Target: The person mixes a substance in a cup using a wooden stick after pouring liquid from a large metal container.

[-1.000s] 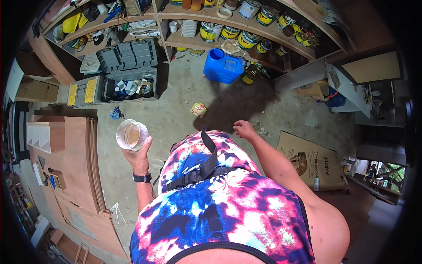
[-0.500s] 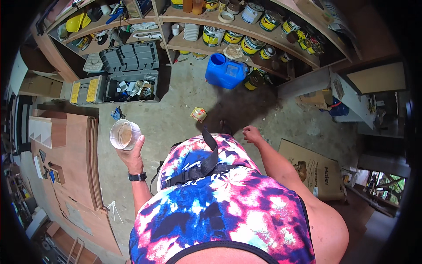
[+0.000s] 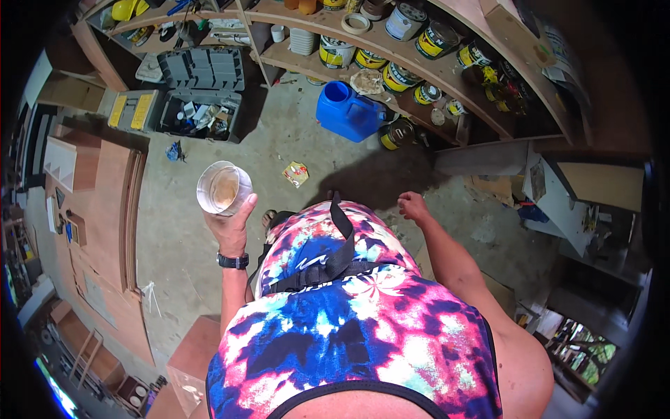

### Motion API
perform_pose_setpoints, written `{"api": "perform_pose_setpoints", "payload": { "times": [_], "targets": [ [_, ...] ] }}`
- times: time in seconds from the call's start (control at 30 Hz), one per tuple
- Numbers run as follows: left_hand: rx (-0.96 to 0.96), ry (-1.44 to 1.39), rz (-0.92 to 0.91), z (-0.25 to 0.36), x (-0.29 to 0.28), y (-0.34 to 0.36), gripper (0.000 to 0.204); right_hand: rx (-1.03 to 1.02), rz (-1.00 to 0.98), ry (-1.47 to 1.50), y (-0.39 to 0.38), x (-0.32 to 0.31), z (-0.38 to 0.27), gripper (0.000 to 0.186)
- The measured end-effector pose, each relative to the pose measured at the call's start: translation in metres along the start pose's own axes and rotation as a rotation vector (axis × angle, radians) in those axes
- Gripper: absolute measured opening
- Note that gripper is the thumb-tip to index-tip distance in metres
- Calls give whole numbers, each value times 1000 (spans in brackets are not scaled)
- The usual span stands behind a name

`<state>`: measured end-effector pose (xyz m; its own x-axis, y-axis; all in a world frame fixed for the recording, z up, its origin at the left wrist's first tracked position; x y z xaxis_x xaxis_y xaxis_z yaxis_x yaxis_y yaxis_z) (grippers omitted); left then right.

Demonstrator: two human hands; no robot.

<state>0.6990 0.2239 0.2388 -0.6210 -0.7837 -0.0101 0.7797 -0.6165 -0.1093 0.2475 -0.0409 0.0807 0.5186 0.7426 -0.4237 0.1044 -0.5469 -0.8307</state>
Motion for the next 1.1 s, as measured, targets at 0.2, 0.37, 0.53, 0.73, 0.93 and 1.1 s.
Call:
{"api": "perform_pose_setpoints", "payload": {
  "times": [0.2, 0.37, 0.53, 0.73, 0.93, 1.1],
  "targets": [
    [-65, 30, 118, -1, -8, -27, 76, 91, -53, -56, 0, -20, 15, 28],
    [-70, 93, 204, -10, -29, -38, 78, -3, -94, -124, -1, -11, -32, 28],
    [-70, 60, 262, -3, -32, -32, 76, -151, -135, -202, -1, -7, -82, 32],
    [-155, 78, 255, -30, -40, -30, 69, -178, -132, -343, 1, -20, -125, 35],
    [-259, 65, 344, -36, -55, -67, 67, -166, -117, -475, -11, -56, -141, 32],
    [-326, 218, 448, -55, -81, -96, 68, -225, -116, -622, 1, -49, -163, 29]
  ]
}}
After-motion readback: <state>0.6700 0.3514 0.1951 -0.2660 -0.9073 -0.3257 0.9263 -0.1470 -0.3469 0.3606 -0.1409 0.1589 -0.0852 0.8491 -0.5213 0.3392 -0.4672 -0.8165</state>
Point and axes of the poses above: each hand's wrist, its own y-axis towards the middle knuckle, its own x-axis out of the palm, z = x × y, the point moved 2 cm from there along y, towards the middle knuckle, and after that the axes turned 6 degrees about -z, right-handed, at the moved point
